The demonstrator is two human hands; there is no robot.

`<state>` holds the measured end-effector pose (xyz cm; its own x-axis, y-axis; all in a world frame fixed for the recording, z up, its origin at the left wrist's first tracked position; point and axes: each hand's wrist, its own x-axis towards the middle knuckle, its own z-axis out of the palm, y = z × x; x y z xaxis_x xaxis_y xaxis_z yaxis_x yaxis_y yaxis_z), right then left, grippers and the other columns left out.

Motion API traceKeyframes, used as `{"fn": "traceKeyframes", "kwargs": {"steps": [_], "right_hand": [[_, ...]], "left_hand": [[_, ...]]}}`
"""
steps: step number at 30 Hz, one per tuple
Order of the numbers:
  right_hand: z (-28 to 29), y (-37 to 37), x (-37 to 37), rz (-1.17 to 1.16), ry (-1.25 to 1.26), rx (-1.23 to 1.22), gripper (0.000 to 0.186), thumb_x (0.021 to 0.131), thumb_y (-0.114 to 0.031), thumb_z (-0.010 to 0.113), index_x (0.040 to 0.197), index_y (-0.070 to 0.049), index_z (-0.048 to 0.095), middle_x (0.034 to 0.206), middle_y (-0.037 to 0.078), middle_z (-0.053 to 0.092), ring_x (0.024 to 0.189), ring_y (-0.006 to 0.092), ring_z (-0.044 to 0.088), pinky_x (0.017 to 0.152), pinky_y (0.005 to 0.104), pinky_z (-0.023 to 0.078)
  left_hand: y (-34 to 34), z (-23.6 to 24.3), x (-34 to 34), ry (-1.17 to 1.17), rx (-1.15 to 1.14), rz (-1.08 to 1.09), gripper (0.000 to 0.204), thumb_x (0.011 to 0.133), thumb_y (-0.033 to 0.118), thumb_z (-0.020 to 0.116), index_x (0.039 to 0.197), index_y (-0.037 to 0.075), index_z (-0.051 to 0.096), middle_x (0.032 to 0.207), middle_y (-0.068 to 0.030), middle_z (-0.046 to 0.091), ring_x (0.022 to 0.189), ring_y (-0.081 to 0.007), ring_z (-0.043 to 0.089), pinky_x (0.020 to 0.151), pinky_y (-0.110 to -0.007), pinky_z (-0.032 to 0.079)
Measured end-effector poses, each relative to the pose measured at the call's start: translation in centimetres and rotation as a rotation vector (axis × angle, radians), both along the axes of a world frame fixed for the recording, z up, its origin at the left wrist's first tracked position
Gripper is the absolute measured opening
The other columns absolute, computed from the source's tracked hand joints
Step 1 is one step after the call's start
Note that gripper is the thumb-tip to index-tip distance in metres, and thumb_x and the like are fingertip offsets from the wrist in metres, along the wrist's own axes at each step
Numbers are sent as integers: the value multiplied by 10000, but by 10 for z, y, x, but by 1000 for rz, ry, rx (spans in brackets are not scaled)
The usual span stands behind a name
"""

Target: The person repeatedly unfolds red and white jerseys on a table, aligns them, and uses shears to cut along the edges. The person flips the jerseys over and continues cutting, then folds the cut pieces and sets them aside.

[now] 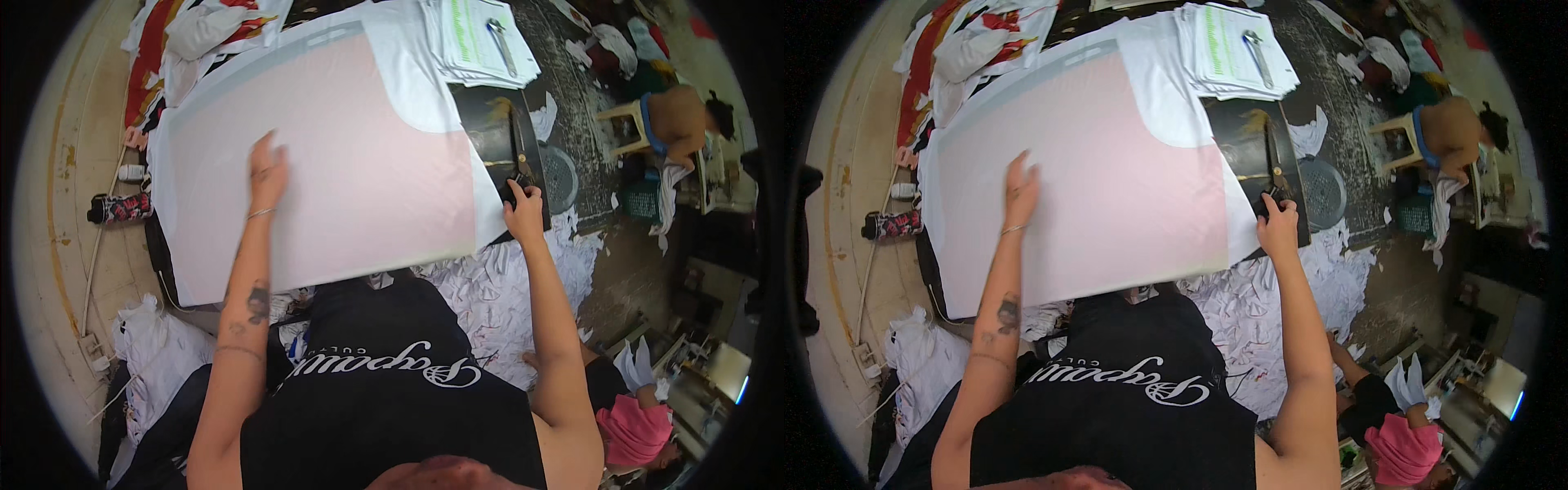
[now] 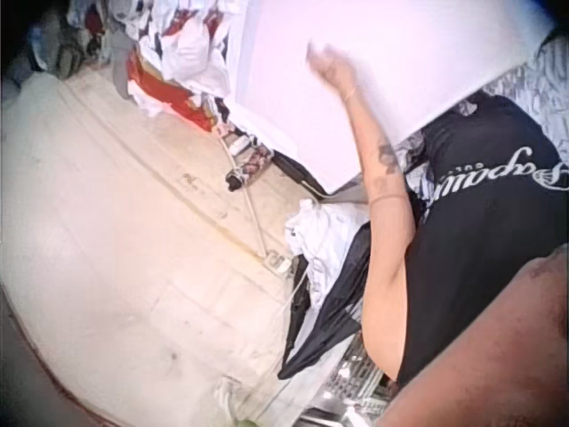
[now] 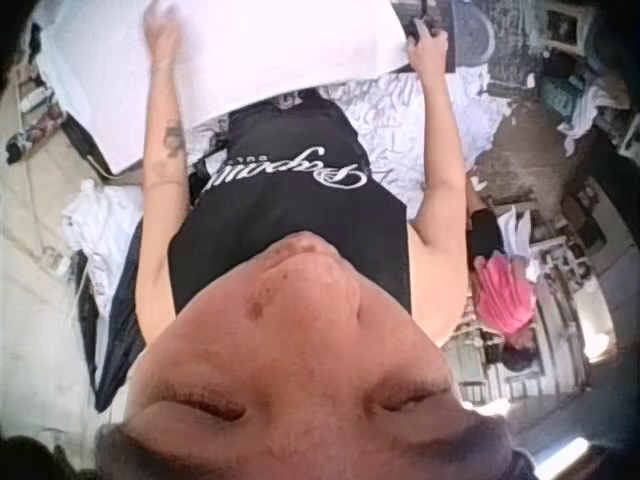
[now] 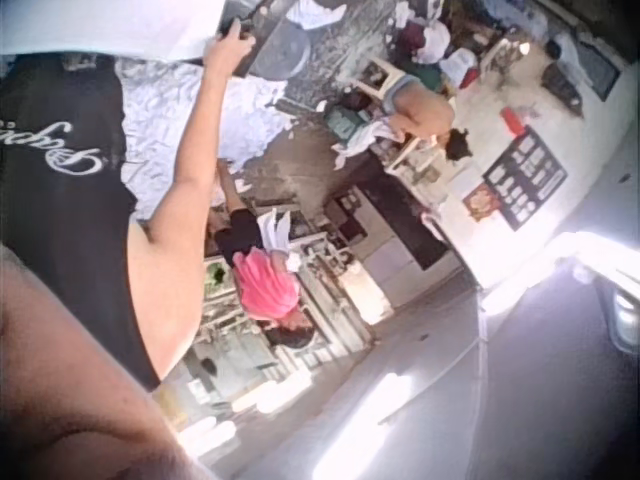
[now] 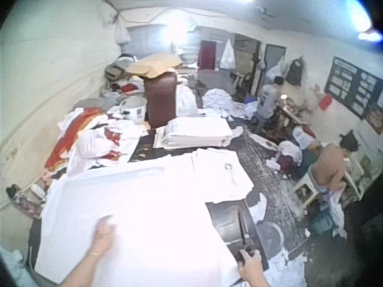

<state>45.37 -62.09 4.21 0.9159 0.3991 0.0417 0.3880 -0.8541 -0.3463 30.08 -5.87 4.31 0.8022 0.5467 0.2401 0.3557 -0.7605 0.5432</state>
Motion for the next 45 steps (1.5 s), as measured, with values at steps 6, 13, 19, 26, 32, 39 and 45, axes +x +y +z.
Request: {"fn": "traceKeyframes", "kwargs": {"steps": [6, 13, 19, 26, 32, 39, 45], "right_hand": [[19, -49, 1, -47, 314, 39, 494, 866, -70, 721, 1331, -181, 598, 1139, 240, 590, 1077, 450, 621, 970, 511, 506], [1, -63, -14, -84, 138, 123, 562, 907, -40, 677, 1452, -166, 626, 1236, 218, 588, 1146, 398, 592, 993, 464, 504], [-3, -37, -18, -161, 94, -15, 566, 916, -22, 664, 1457, -181, 621, 1270, 234, 590, 1135, 392, 591, 982, 485, 519], [21, -79, -46, -265, 545, 625, 596, 910, -37, 708, 1480, -139, 565, 1114, 182, 643, 928, 282, 692, 784, 374, 569], [34, -135, -111, -472, 1329, 750, 612, 923, -295, 827, 1392, -14, 551, 858, 50, 647, 703, 106, 635, 590, 259, 494], [57, -171, -207, -191, 1548, 934, 774, 882, -282, 852, 1517, -56, 473, 976, -11, 573, 891, 115, 579, 806, 285, 493], [39, -106, -202, -235, 1326, 695, 788, 843, -336, 892, 1468, -42, 512, 984, 23, 625, 900, 105, 598, 777, 269, 481]], "left_hand": [[-176, -16, 164, 97, 82, -467, 403, 1004, 206, 610, 1388, 86, 634, 1472, -173, 575, 1394, -365, 496, 1169, -517, 388], [-197, -33, 219, 109, 266, -537, 620, 1028, 368, 550, 1599, 160, 431, 1611, -198, 398, 1515, -352, 328, 1214, -607, 224], [-215, -41, 219, 199, 392, -519, 575, 1023, 366, 573, 1552, 153, 501, 1565, -187, 440, 1478, -341, 365, 1197, -573, 232], [-260, 11, 186, -127, 130, -875, 241, 866, 65, 687, 1106, 46, 696, 1051, -166, 682, 993, -380, 647, 893, -464, 535], [-312, 5, 47, 78, 17, -1288, 307, 854, 204, 790, 1124, 92, 695, 1029, -94, 657, 940, -291, 629, 892, -424, 470], [-313, -1, 38, 112, -160, -1066, 123, 873, 80, 741, 996, 79, 734, 951, -46, 679, 921, -252, 641, 907, -404, 459], [-319, 8, 22, 58, -145, -1133, 241, 845, 47, 749, 1083, 80, 759, 956, -45, 690, 912, -247, 653, 905, -411, 462]]}}
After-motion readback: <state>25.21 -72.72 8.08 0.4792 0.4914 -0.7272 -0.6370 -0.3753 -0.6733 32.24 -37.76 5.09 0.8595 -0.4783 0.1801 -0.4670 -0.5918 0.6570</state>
